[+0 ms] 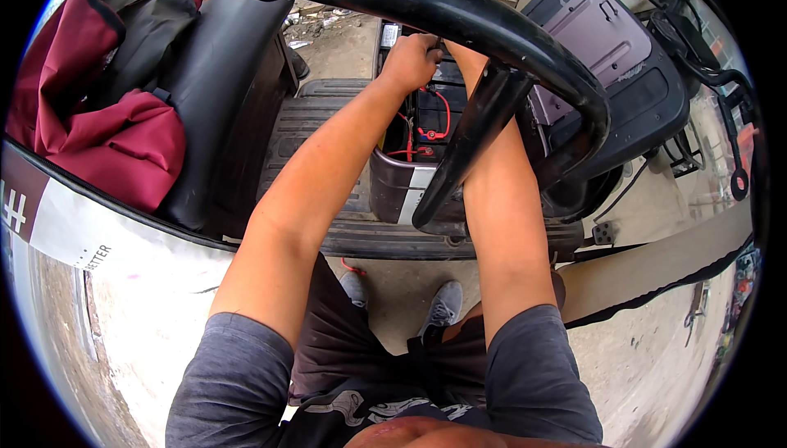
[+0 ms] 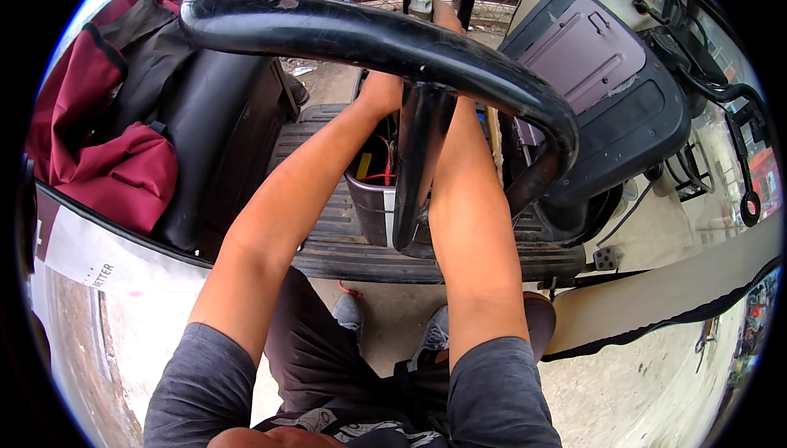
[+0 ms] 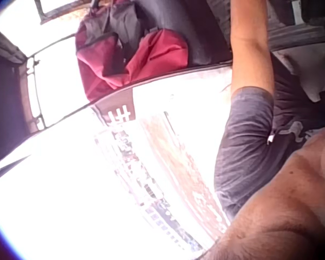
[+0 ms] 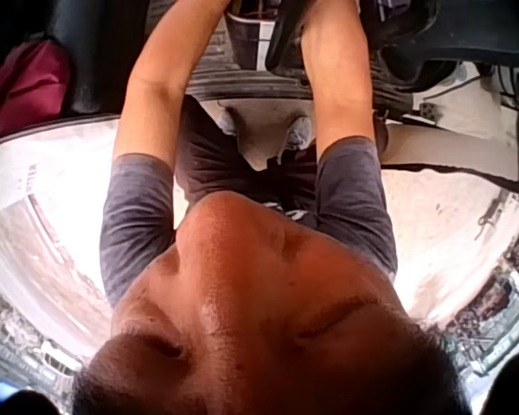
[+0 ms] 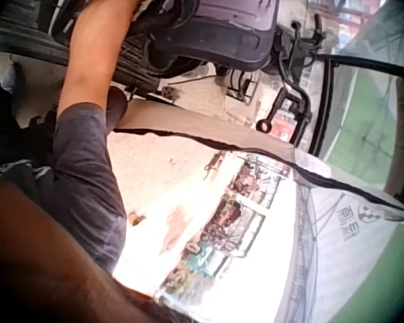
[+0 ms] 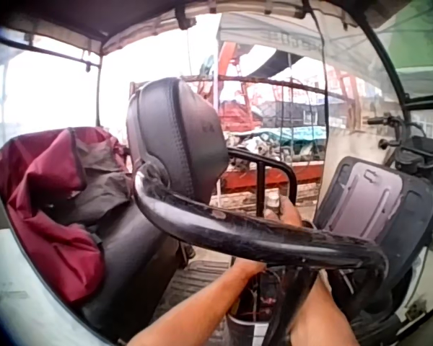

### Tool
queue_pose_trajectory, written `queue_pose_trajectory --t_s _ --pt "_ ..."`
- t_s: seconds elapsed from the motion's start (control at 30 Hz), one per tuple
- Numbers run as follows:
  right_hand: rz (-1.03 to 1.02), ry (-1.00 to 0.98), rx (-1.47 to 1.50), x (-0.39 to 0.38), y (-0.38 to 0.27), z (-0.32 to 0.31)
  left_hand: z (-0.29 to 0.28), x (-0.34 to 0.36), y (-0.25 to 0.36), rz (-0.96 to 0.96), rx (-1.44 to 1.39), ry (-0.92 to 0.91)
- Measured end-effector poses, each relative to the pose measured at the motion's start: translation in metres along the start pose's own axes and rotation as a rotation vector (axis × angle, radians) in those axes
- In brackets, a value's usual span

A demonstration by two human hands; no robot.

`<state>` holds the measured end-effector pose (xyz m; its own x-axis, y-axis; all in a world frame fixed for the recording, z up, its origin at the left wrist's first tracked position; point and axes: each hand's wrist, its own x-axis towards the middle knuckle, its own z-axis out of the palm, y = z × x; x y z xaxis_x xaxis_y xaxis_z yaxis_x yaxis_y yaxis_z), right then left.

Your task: The person works on a vehicle's battery compartment, using a tool to tighten or loosen connections on the battery terminals. They repeatedly adjust the wires and components within the compartment.

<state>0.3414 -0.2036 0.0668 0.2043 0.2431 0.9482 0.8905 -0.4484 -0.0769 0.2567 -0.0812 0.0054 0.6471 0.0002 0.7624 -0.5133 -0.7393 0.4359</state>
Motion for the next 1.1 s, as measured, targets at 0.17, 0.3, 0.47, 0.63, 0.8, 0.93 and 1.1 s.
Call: queue_pose_trajectory --t_s 0.17,0.3,0.47,0.63,0.8,0.93,1.1 --pt "0.382 -0.137 -0.227 -0.015 0.001 0.0 -0.006 -0.006 0.017 -0.054 -0.007 -0.001" --pt "0.447 -0.094 0.03 -0.003 -0.015 -0.008 -0.011 -0.003 0.021 -0.033 -0.044 0.013" --pt "0.705 -0.228 0.237 0.01 -0.009 -0.009 -0.009 -0.003 0.019 -0.061 0.001 -0.015" --pt "0.62 -0.101 -0.012 -0.004 -0.013 -0.003 -0.014 -0.003 0.028 -0.058 -0.079 -0.003" --pt "0.39 0.054 0.052 -0.007 -0.014 -0.001 -0.011 -0.002 0.025 -0.095 -0.055 -0.057" --pt "0.162 0.039 -0.03 -0.009 -0.025 -0.006 -0.005 -0.002 0.012 -0.059 -0.027 -0.03" --pt "-0.052 0.008 -0.225 -0.005 -0.026 -0.012 0.004 0.002 0.009 -0.054 -0.052 -0.035"
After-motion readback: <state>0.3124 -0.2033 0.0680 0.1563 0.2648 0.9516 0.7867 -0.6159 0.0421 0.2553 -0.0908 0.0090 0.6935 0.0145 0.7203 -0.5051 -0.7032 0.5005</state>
